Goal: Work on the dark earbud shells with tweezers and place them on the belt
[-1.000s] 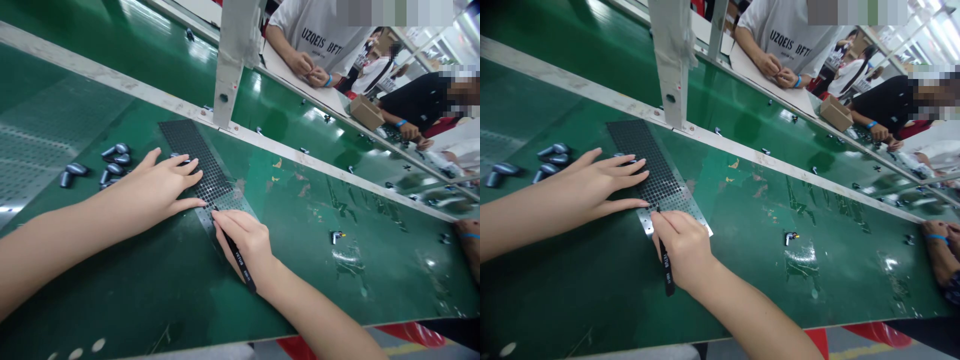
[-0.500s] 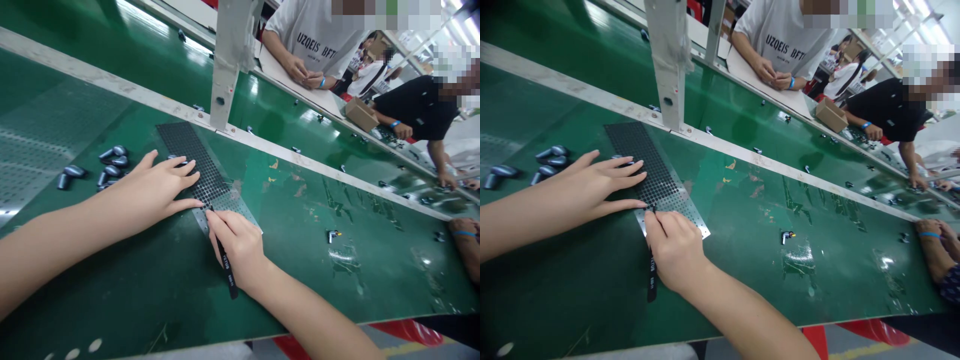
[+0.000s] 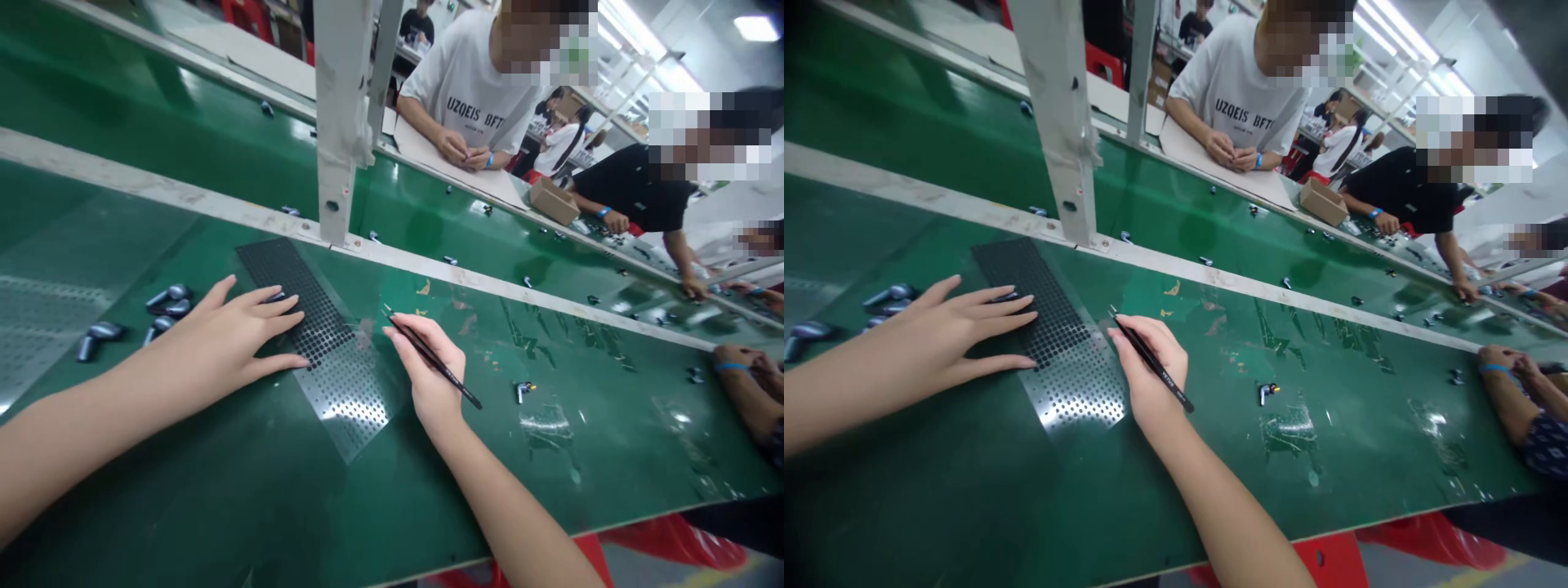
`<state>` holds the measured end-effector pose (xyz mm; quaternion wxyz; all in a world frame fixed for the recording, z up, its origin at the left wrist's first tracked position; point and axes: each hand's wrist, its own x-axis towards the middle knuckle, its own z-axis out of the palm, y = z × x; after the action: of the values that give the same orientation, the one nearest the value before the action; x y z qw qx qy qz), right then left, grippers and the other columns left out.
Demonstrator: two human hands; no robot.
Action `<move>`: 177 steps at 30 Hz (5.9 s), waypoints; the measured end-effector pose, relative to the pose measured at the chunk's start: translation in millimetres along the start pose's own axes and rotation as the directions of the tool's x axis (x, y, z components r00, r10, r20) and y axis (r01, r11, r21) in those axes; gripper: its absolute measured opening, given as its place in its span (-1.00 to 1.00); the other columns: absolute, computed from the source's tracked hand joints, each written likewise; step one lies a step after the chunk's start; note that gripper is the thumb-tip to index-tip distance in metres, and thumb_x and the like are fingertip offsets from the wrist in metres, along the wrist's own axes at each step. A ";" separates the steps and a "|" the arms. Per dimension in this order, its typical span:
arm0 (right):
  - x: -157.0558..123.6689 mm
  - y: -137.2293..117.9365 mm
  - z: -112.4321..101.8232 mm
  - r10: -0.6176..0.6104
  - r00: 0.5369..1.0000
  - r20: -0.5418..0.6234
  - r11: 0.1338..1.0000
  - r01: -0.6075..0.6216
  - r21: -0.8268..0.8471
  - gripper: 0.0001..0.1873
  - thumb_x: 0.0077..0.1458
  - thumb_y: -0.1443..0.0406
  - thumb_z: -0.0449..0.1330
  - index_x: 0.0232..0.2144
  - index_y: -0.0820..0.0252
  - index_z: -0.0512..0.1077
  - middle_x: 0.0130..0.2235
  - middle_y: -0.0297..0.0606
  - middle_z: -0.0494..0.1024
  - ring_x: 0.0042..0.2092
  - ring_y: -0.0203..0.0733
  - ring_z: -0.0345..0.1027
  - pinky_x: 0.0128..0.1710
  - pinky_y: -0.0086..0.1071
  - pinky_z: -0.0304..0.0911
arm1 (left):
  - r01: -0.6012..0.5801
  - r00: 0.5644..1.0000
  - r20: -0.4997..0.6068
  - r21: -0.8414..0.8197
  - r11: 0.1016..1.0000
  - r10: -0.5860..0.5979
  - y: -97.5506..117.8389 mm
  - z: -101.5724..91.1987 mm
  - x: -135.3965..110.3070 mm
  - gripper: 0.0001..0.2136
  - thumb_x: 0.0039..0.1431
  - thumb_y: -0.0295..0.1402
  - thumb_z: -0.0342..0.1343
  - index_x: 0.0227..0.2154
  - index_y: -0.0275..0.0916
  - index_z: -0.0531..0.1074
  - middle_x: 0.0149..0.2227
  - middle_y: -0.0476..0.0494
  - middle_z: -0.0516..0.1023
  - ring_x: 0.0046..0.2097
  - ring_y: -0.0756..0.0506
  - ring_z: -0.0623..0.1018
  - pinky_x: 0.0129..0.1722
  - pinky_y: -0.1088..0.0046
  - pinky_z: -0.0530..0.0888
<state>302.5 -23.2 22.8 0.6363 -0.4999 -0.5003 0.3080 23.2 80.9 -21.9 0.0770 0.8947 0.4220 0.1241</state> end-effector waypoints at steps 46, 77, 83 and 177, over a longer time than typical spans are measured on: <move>71.2 32.3 -41.3 0.425 0.840 -0.338 0.704 -0.071 0.707 -0.63 -0.37 0.26 0.68 -0.41 0.17 0.74 -0.29 -0.16 0.77 -0.10 -0.01 0.70 0.23 -0.05 0.59 | -0.338 0.920 0.141 -0.192 0.921 0.366 75.4 40.6 322.8 -0.69 0.46 -0.17 0.28 0.11 -0.21 0.55 0.14 -0.25 0.62 0.06 -0.23 0.66 0.09 0.03 0.66; 14.2 -22.5 -6.6 0.409 0.895 0.180 0.710 -0.436 0.554 -0.71 -0.13 0.17 0.66 -0.36 0.11 0.73 -0.30 -0.33 0.79 -0.21 -0.22 0.72 -0.11 -0.40 0.63 | 0.373 0.913 0.333 -0.915 0.155 -0.234 116.7 -29.4 20.6 -0.63 -0.15 -0.10 0.59 -0.27 -0.15 0.76 -0.36 -0.20 0.75 -0.36 -0.18 0.70 -0.24 0.29 0.71; 9.4 -25.8 -3.6 0.407 0.887 0.219 0.695 -0.456 0.556 -0.74 -0.10 0.15 0.67 -0.38 0.05 0.74 -0.33 -0.36 0.80 -0.25 -0.28 0.72 -0.16 -0.49 0.63 | 0.413 0.889 0.384 -0.908 0.074 -0.251 118.0 -35.4 19.5 -0.65 -0.15 -0.19 0.60 -0.26 -0.14 0.74 -0.32 -0.15 0.78 -0.31 -0.12 0.72 -0.24 0.46 0.68; -8.9 -46.4 0.8 0.273 0.934 0.232 0.864 -0.344 0.369 -0.73 0.18 0.04 0.50 -0.36 0.00 0.58 -0.30 -0.35 0.67 -0.12 -0.07 0.73 0.09 -0.06 0.67 | 0.245 0.931 0.102 -0.887 0.392 -0.351 127.5 -65.7 14.6 -0.86 -0.05 -0.18 0.48 -0.36 0.09 0.81 -0.20 -0.01 0.80 -0.13 -0.23 0.79 -0.02 0.43 0.73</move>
<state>294.0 -45.3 63.7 0.6223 -0.4032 -0.3924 0.5442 107.1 13.8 74.3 0.5314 0.6232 0.4506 0.3553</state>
